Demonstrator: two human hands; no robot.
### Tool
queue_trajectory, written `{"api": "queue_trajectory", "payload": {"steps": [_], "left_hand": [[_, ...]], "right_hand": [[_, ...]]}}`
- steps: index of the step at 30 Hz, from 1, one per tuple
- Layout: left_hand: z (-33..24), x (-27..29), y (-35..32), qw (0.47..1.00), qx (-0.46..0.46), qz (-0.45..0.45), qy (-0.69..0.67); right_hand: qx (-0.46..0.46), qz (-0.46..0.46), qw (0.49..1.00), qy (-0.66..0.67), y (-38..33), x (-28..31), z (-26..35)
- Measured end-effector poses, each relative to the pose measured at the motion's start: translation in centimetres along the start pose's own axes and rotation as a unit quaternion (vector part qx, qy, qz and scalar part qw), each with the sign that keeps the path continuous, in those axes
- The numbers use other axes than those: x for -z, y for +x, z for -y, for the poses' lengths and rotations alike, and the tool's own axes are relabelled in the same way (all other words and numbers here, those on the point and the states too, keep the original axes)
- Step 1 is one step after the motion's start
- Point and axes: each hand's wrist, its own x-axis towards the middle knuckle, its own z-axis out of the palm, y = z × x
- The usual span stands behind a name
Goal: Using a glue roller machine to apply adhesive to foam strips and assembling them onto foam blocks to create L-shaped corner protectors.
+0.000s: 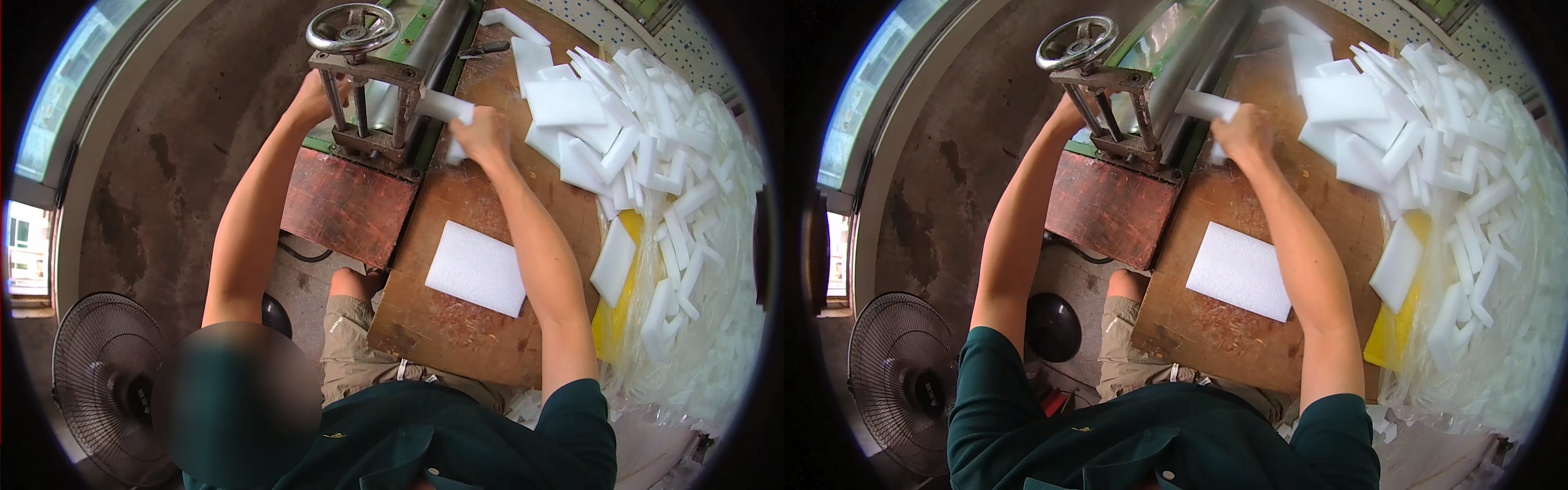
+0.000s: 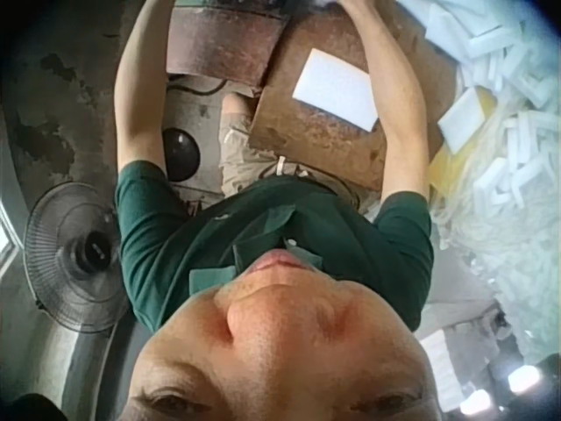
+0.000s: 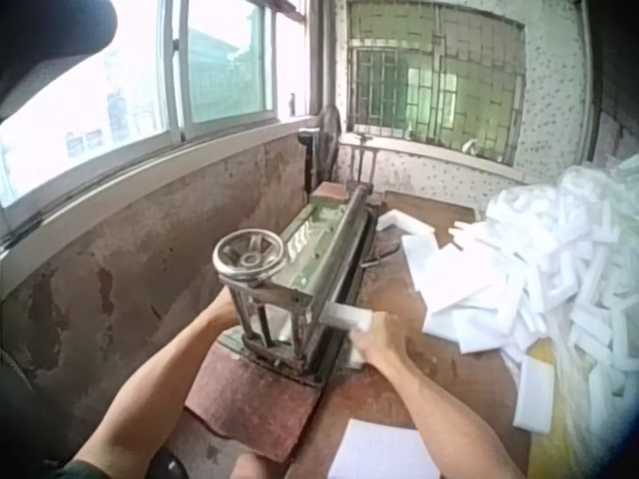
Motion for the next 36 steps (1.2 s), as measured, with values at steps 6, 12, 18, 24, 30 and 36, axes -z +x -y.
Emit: {"api": "queue_trajectory", "payload": {"steps": [6,12,18,24,30,36], "left_hand": [[-7.3,0.6,-7.1,0.949,0.067,-0.289,-0.104],[-16.6,-5.4,-16.5,0.962,0.008,-0.193,-0.191],[-20.8,-9.7,-18.6,0.999,-0.034,-0.042,-0.007],[-17.6,-11.8,-20.1,1.000,-0.007,-0.014,0.013],[-16.3,-12.5,-20.6,0.999,-0.007,-0.021,0.024],[-16.2,-13.0,-20.4,1.000,-0.009,-0.018,0.025]], "right_hand": [[-0.024,-0.089,0.995,-0.024,-5.3,7.0,-4.9],[-0.107,-0.093,0.990,-0.008,-15.6,13.1,-5.0],[-0.122,-0.070,0.987,0.081,-22.9,13.7,-3.5],[-0.072,-0.084,0.991,0.072,-24.5,11.6,-4.7],[-0.076,-0.086,0.991,0.068,-24.9,10.1,-5.6],[-0.079,-0.089,0.990,0.069,-24.8,10.3,-5.5]]}}
